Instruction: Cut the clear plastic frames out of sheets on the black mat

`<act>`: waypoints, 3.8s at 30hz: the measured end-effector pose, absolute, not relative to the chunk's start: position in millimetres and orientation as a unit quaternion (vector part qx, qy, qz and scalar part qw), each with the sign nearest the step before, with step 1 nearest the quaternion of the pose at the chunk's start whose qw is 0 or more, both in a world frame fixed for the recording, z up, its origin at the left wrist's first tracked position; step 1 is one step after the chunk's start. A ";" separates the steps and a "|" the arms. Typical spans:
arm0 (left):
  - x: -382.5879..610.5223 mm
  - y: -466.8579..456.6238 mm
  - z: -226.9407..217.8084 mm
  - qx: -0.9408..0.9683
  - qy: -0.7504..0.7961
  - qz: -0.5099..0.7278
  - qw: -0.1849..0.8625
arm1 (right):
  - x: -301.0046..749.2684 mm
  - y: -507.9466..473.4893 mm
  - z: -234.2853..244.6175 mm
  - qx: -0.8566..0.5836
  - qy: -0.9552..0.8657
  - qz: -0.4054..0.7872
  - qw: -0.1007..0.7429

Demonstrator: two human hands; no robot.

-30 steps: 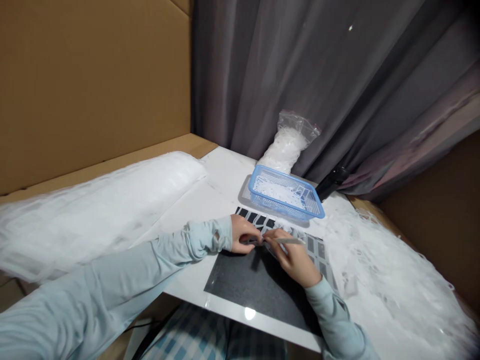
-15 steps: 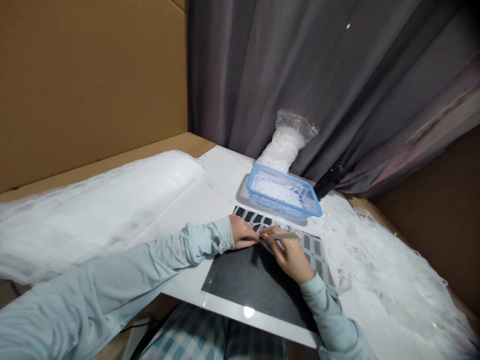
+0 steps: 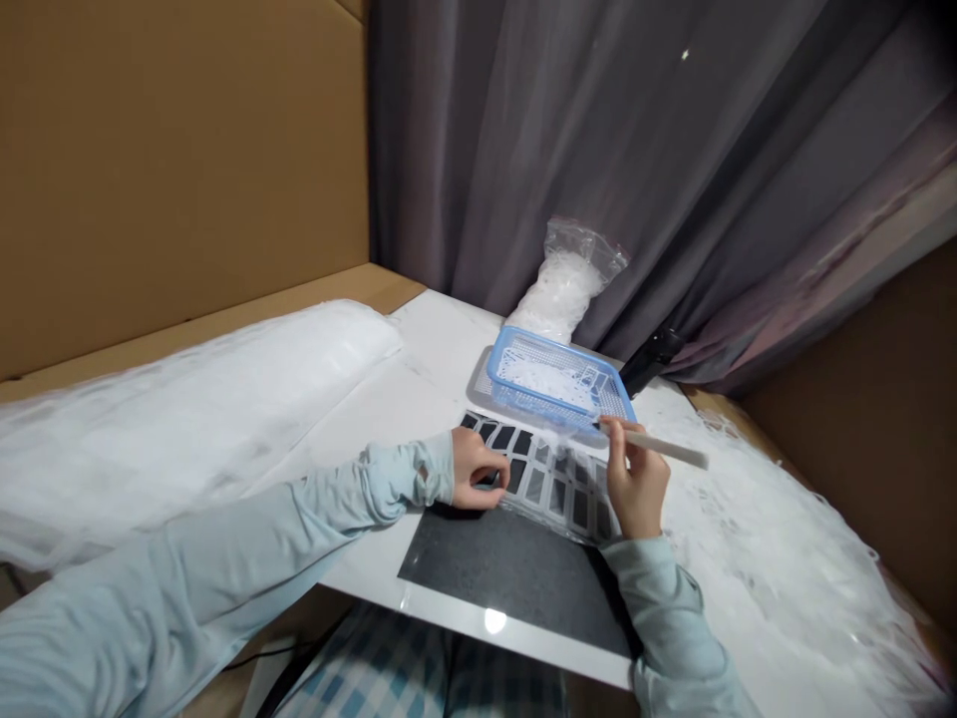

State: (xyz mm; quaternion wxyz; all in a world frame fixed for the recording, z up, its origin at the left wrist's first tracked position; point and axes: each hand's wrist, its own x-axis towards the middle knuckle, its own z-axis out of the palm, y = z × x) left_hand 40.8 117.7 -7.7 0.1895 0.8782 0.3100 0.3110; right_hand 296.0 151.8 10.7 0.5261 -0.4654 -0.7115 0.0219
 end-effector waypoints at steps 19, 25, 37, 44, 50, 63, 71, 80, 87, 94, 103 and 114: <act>38.9 125.4 -23.1 0.875 0.400 0.258 0.082 | 276.1 141.9 1.8 -0.389 -0.829 0.260 0.307; 38.9 125.0 -21.5 0.877 0.400 0.253 0.083 | 273.3 142.5 1.1 -0.340 -0.870 0.206 0.291; 39.0 125.5 -21.4 0.879 0.396 0.256 0.077 | 309.2 159.1 10.6 -0.550 -0.638 0.032 0.538; 37.9 123.9 -17.4 0.890 0.323 0.303 0.107 | 283.0 145.3 3.9 -0.403 -0.732 0.397 0.379; 37.7 121.5 -13.1 0.893 0.269 0.327 0.155 | 269.4 129.5 7.0 -0.329 -0.778 0.473 0.252; 38.3 124.0 -16.8 0.893 0.252 0.295 0.227 | 269.3 125.7 9.1 -0.324 -0.822 0.398 0.247; 38.7 124.1 -14.6 0.889 0.267 0.275 0.250 | 263.5 118.6 12.2 -0.281 -0.876 0.299 0.252; 40.6 121.4 -7.2 0.889 0.283 0.252 0.258 | 254.7 110.2 4.3 -0.192 -0.958 0.019 0.214; 39.8 121.5 -7.3 0.882 0.289 0.247 0.278 | 264.1 125.0 6.0 -0.276 -0.921 -0.141 0.237; 39.0 120.9 -7.9 0.882 0.274 0.258 0.282 | 290.7 146.4 1.7 -0.424 -0.833 -0.189 0.301; 40.3 121.4 -9.0 0.887 0.249 0.306 0.239 | 292.1 148.0 -3.5 -0.468 -0.773 0.150 0.401; 40.6 128.9 -26.0 0.915 0.238 0.245 0.213 | 287.3 145.2 -4.5 -0.451 -0.797 0.212 0.342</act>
